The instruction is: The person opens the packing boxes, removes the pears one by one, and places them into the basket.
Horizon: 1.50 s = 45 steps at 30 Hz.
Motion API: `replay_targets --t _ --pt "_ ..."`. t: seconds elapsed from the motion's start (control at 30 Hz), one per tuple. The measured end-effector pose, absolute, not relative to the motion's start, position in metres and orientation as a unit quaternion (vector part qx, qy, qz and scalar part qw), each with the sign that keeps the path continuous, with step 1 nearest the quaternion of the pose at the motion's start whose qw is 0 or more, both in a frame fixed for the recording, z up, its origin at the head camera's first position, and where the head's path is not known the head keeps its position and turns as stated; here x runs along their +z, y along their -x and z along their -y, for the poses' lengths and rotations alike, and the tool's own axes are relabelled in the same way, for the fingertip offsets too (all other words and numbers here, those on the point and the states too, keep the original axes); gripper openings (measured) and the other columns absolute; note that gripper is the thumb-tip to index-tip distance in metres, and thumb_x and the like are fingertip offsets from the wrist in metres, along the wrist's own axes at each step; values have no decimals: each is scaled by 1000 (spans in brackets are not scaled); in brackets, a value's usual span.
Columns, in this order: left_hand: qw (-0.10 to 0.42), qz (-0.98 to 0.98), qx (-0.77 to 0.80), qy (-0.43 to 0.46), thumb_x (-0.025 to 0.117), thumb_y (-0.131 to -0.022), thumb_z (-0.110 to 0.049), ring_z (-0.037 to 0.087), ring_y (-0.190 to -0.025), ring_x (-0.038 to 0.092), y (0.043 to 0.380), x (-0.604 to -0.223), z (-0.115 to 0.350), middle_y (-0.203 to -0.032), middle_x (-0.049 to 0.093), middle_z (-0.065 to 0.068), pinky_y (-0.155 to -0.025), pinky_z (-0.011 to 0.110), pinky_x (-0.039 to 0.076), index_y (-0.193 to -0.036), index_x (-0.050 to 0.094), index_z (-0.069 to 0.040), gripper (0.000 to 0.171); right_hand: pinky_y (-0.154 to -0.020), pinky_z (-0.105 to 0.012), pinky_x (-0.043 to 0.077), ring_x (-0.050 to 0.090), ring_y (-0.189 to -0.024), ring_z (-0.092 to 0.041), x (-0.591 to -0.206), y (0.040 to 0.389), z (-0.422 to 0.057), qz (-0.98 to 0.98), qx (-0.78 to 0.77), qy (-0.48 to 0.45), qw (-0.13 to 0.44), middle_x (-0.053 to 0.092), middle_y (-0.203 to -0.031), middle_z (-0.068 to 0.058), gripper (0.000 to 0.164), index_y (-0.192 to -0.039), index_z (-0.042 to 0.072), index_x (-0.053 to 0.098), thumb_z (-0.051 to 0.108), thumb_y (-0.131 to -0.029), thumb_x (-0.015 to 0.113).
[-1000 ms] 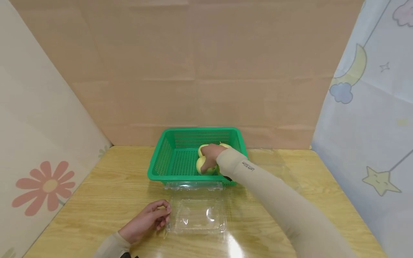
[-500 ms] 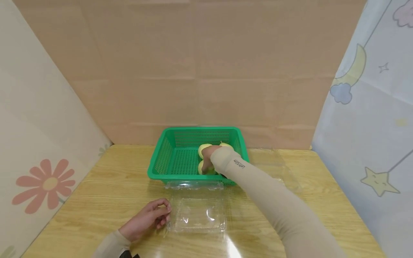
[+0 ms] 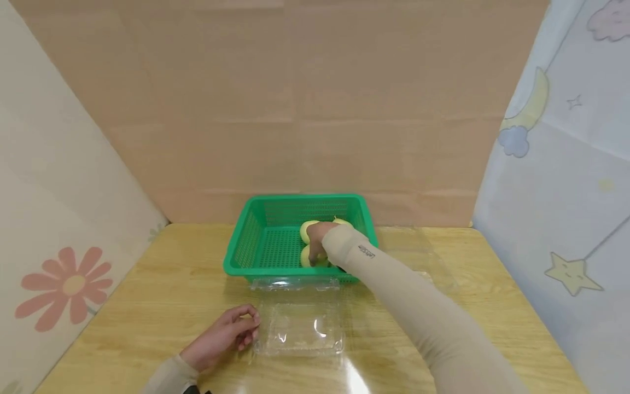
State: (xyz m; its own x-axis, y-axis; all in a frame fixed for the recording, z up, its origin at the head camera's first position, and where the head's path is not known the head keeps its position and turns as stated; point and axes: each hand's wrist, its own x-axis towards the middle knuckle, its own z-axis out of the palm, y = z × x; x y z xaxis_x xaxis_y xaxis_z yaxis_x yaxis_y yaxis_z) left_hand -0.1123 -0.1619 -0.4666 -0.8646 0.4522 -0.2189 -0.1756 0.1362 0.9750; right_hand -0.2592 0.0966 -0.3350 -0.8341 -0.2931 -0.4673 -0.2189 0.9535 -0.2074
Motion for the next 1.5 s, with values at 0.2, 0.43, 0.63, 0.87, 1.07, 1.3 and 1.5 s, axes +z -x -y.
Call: replay_targets --t 0.2,0.43,0.63,0.87,1.07,1.3,1.5 --pt "230 -718 652 -85 54 -102 -17 9 -62 48 111 -465 161 -73 61 1 -54 21 41 -100 55 4 21 -71 -38 50 61 -93 -27 -333 261 -106 -951 -97 138 258 61 -108 -2 38 -116 13 61 34 -88 76" --pt "206 -738 640 -60 55 -102 -16 9 -60 48 111 -467 168 -67 59 0 -54 21 42 -95 56 4 21 -72 -35 48 62 -101 -32 -332 254 -117 -950 -130 180 219 64 -88 -5 43 -125 11 60 38 -93 69" --pt "194 -748 632 -55 57 -98 -11 10 -61 49 111 -465 178 -67 59 2 -55 22 43 -95 56 3 14 -88 -44 50 51 -127 -38 -335 238 -130 -957 -154 219 110 65 -98 -6 37 -122 4 63 28 -94 65" --pt "186 -768 613 -34 56 -93 -6 12 -62 48 112 -462 195 -67 56 2 -54 23 42 -95 55 1 8 -87 -46 53 65 -103 -30 -350 209 -143 -942 -218 253 -6 69 -113 -14 26 -114 2 69 18 -93 66" --pt "174 -782 598 -27 55 -95 -7 13 -61 48 115 -459 214 -67 53 2 -53 24 42 -96 54 2 9 -74 -36 51 60 -82 -22 -369 189 -148 -926 -237 286 -71 66 -102 -8 19 -107 4 69 13 -92 63" --pt "157 -795 585 -37 51 -103 -13 14 -61 46 118 -455 247 -68 50 4 -54 26 44 -97 52 5 19 -65 -28 48 55 -76 -11 -377 178 -150 -914 -235 301 -140 62 -96 -3 13 -103 8 69 10 -90 67" --pt "140 -810 568 -35 48 -107 -18 12 -58 46 121 -453 282 -68 48 3 -55 29 48 -101 51 8 26 -65 -26 47 53 -75 -9 -379 174 -152 -915 -233 298 -143 61 -96 3 15 -105 11 70 11 -89 68"
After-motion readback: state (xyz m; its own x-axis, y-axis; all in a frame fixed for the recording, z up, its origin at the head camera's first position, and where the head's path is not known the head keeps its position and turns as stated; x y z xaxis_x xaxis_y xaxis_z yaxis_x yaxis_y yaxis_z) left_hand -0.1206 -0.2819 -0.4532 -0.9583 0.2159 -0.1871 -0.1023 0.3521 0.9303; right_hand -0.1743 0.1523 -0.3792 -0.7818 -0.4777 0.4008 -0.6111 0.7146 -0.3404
